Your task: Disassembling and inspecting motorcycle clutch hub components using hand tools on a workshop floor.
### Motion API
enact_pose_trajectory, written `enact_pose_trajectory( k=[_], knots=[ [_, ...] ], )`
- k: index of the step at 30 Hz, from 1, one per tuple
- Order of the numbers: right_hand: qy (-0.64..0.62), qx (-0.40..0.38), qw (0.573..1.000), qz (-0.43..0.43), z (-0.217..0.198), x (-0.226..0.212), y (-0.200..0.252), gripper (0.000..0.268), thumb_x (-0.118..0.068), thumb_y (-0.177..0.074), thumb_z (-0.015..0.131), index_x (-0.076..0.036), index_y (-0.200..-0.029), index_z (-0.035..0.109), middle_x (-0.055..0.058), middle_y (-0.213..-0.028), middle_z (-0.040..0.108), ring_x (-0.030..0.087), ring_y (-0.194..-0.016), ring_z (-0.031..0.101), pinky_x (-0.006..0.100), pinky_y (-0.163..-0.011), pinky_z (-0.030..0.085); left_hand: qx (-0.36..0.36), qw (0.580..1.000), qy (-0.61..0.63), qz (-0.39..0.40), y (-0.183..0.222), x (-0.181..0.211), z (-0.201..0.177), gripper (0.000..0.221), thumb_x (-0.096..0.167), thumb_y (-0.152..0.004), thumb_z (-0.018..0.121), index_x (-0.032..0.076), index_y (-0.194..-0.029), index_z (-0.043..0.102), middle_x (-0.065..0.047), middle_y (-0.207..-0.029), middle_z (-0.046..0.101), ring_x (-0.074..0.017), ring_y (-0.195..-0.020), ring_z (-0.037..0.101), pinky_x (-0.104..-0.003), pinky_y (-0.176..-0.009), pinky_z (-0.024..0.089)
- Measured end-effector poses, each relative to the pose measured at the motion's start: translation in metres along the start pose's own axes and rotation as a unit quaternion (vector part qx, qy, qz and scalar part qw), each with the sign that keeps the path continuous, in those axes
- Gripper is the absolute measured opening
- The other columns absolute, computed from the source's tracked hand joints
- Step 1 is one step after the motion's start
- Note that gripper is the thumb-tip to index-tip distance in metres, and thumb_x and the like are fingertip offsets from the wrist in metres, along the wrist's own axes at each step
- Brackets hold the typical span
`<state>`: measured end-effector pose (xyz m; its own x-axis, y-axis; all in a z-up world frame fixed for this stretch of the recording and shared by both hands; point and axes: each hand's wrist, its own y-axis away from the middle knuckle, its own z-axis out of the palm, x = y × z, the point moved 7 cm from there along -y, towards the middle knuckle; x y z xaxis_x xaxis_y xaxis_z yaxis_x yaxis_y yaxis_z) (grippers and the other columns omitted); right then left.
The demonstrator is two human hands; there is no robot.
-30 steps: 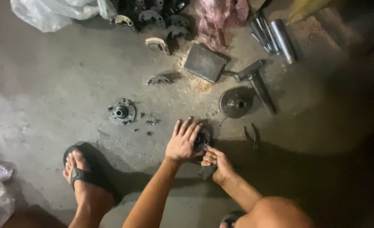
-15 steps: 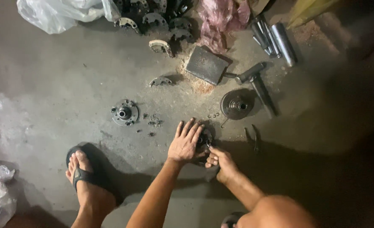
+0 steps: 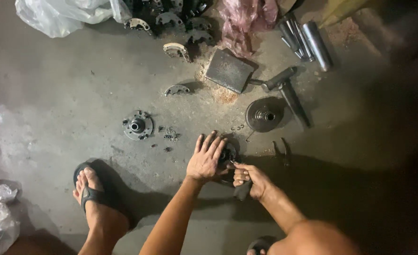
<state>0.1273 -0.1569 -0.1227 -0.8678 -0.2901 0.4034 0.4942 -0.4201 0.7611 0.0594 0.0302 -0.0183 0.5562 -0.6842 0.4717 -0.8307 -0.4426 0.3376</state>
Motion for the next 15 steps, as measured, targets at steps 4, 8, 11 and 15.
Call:
enact_pose_trajectory(
  k=[4,8,11,15],
  knots=[
    [-0.021,-0.024,0.999,0.008,0.017,0.012,0.005,0.02,-0.014,-0.105,0.053,-0.013,-0.084,0.051,-0.01,-0.056,0.031,0.004,-0.045,0.029,0.023,-0.05,0.032,-0.01,1.0,-0.012,0.003,0.002,-0.001,0.005,0.106,0.067,-0.075,0.069,0.007,-0.155,0.035,-0.012,-0.158,0.039,-0.0353,-0.152,0.023,-0.059,-0.123,0.012],
    [-0.108,-0.068,0.991,-0.026,-0.002,0.016,-0.007,0.023,-0.017,-0.106,0.053,-0.012,-0.084,0.051,-0.01,-0.057,0.031,0.004,-0.047,0.03,0.024,-0.05,0.03,-0.002,1.0,-0.015,0.001,0.001,0.0,0.002,0.105,0.066,-0.075,0.068,0.007,-0.156,0.035,-0.013,-0.156,0.04,-0.0359,-0.151,0.023,-0.06,-0.122,0.013],
    [-0.111,-0.158,0.981,0.032,-0.017,0.013,-0.012,0.032,-0.017,-0.108,0.055,-0.015,-0.077,0.05,-0.008,-0.06,0.033,0.006,-0.05,0.033,0.025,-0.056,0.034,0.0,1.0,-0.011,0.005,0.002,0.001,0.005,0.101,0.066,-0.078,0.067,0.008,-0.156,0.035,-0.013,-0.156,0.04,-0.036,-0.151,0.023,-0.06,-0.123,0.014],
    [0.002,0.071,0.997,-0.03,0.03,0.011,0.014,0.015,-0.016,-0.1,0.059,-0.009,-0.088,0.064,-0.007,-0.059,0.043,0.006,-0.05,0.043,0.025,-0.056,0.041,0.021,1.0,-0.008,0.01,0.001,-0.003,0.002,0.098,0.065,-0.083,0.065,0.007,-0.156,0.036,-0.012,-0.158,0.041,-0.0353,-0.152,0.024,-0.059,-0.124,0.015]
  ],
)
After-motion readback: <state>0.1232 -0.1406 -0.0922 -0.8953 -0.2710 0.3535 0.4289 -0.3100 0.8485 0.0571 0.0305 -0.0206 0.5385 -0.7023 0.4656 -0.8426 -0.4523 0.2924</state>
